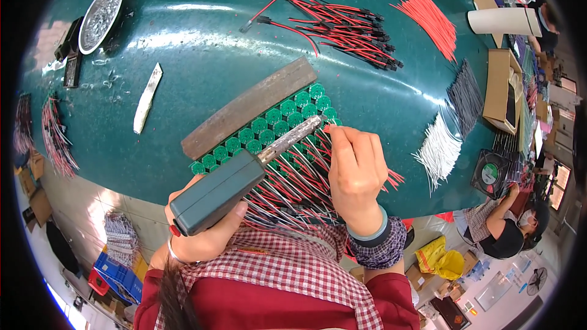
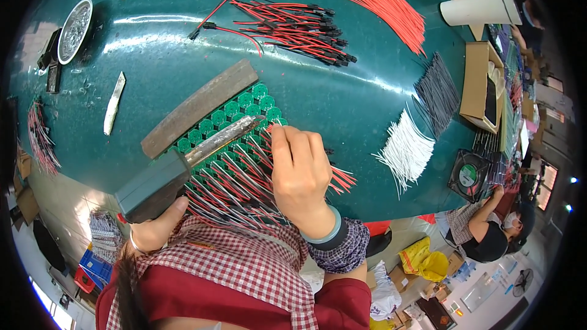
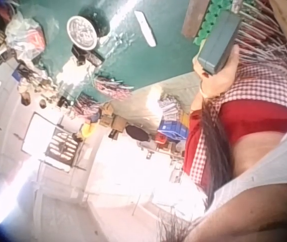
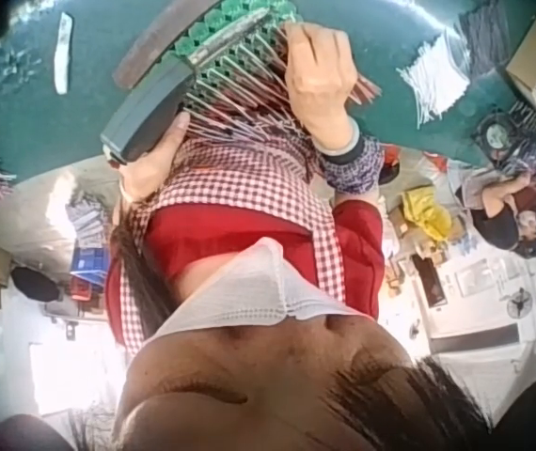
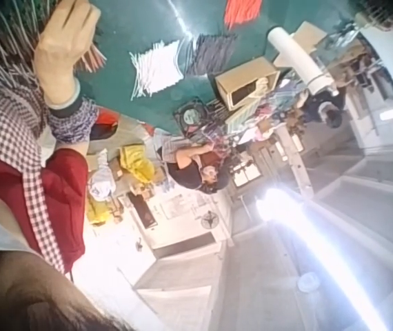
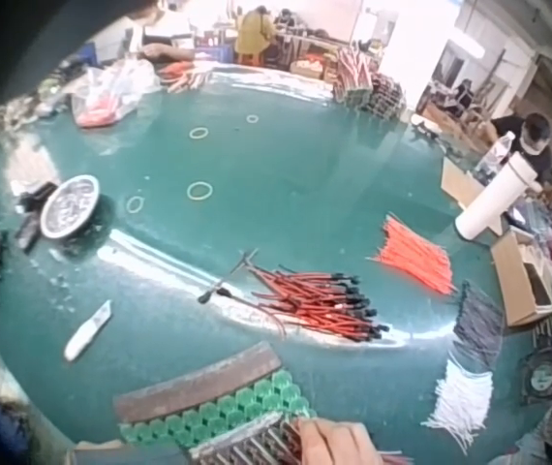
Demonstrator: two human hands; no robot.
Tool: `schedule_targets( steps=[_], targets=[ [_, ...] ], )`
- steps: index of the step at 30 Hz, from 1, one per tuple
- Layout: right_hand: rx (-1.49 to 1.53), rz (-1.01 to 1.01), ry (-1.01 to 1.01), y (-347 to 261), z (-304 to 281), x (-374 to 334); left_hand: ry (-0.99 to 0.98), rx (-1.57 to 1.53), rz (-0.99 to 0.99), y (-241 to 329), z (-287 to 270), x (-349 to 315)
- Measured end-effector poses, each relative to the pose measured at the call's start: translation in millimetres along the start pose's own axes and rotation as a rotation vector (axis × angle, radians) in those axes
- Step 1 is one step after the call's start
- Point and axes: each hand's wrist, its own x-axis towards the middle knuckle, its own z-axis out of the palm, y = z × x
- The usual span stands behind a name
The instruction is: The person solders wires onto a circuit board with multiple electronic components using a soldering iron.
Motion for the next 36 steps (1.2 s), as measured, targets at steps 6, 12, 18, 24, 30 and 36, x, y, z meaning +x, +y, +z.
schedule_targets(
  steps=[6, 12, 18, 24, 30, 36],
  targets=[
    [0.019, -0.003, 0.038, -1, 1, 1, 0.017, 0.001, 0.018, -2, 0, -4],
    [0.120, -0.047, 0.098, -9, 1, -4, 0.062, -0.036, 0.009, -6, 1, -10],
    [0.107, -0.028, 0.047, -12, 4, -6, -0.011, 0.048, 0.059, 0, -3, -4],
    [0.071, -0.014, 0.021, -14, 3, -5, -0.025, 0.040, 0.085, -1, -4, -2],
    [0.050, -0.002, 0.000, -16, 3, -6, -0.042, 0.016, 0.082, -1, -3, 0],
    [0.020, -0.008, -0.011, -17, 2, -6, -0.013, -0.017, 0.026, -4, -1, -7]
  ],
)
